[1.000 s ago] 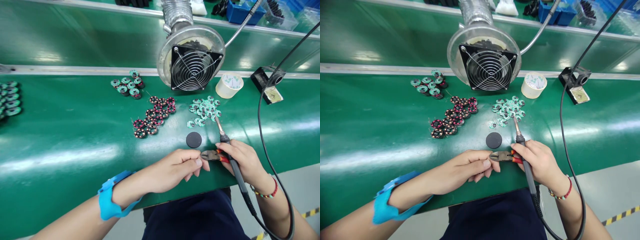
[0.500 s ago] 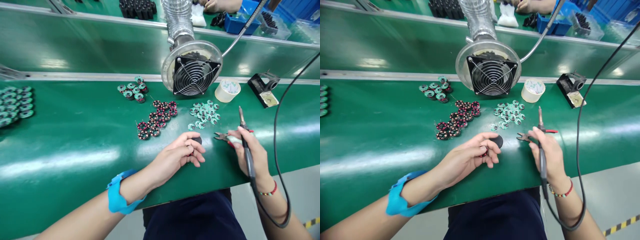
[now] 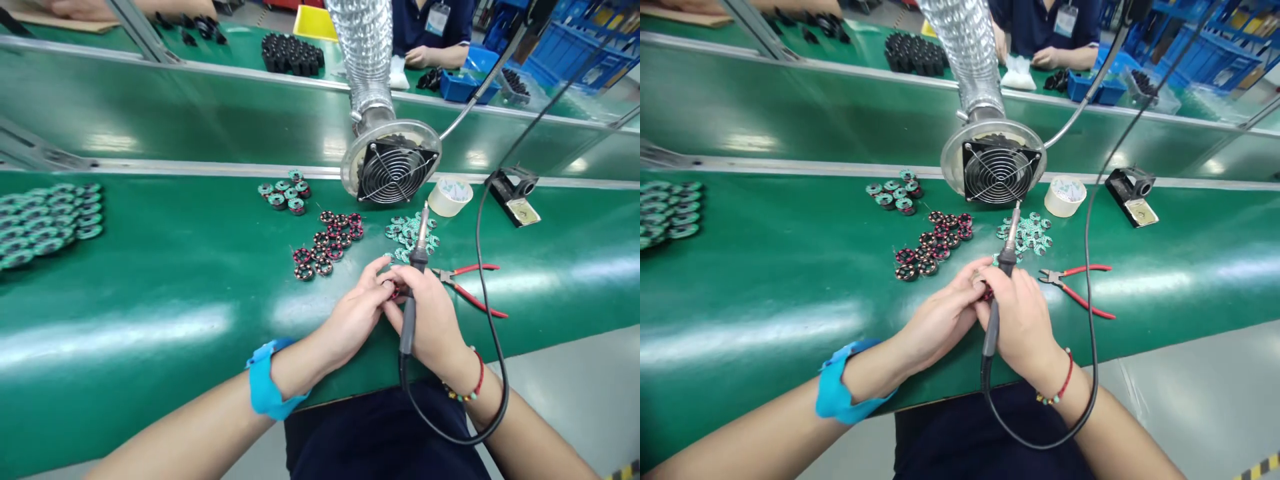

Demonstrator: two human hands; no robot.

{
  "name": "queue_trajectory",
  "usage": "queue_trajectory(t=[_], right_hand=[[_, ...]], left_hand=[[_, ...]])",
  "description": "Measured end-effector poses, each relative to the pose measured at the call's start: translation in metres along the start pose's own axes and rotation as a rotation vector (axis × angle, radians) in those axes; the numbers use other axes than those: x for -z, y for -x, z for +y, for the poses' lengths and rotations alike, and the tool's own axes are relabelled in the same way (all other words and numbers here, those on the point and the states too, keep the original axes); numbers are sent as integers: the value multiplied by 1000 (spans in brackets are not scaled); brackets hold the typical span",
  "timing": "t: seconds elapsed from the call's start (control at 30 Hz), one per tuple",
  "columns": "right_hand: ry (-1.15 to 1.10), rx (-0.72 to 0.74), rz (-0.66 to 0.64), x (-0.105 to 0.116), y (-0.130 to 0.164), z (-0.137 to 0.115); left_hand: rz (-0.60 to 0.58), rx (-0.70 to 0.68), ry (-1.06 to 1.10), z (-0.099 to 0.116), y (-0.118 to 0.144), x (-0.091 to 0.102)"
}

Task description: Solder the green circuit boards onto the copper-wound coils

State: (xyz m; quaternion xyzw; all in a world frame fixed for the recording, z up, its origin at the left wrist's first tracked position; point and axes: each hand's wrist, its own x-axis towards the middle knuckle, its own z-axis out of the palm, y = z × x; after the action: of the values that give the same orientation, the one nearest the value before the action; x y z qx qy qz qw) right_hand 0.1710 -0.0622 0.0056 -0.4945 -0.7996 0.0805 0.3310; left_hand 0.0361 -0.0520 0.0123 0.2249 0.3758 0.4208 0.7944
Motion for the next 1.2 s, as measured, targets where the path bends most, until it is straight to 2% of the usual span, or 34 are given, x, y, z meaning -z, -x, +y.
queue_trajectory(t=[0.1,0.2,0.3,0.4,0.53,0.67,0.77,1.03,1.2], right_hand=[[-107,-20,5,6,3,22],[-214,-85,-31,10,5,47],[-268,-47,-102,8,4,60],[-248,8,-186,2,1,61],[-199,31,-243,-3,0,60],[-175,54,-246,-4,4,58],[-139,63,-247,-5,7,56],[-118,29,-208,-17,1,53],[-172,-5,-124,-11,1,58]], left_hand=[[25,-80,-55,9,-7,8],[182,-306,-197,26,-16,20],[289,-448,-257,42,-22,29],[292,-507,-338,45,-25,33],[214,-584,-607,37,-26,37],[148,-621,-950,33,-26,37],[122,-637,-1127,32,-27,34],[93,-538,-1280,27,-33,37],[90,-456,-1364,29,-41,35]])
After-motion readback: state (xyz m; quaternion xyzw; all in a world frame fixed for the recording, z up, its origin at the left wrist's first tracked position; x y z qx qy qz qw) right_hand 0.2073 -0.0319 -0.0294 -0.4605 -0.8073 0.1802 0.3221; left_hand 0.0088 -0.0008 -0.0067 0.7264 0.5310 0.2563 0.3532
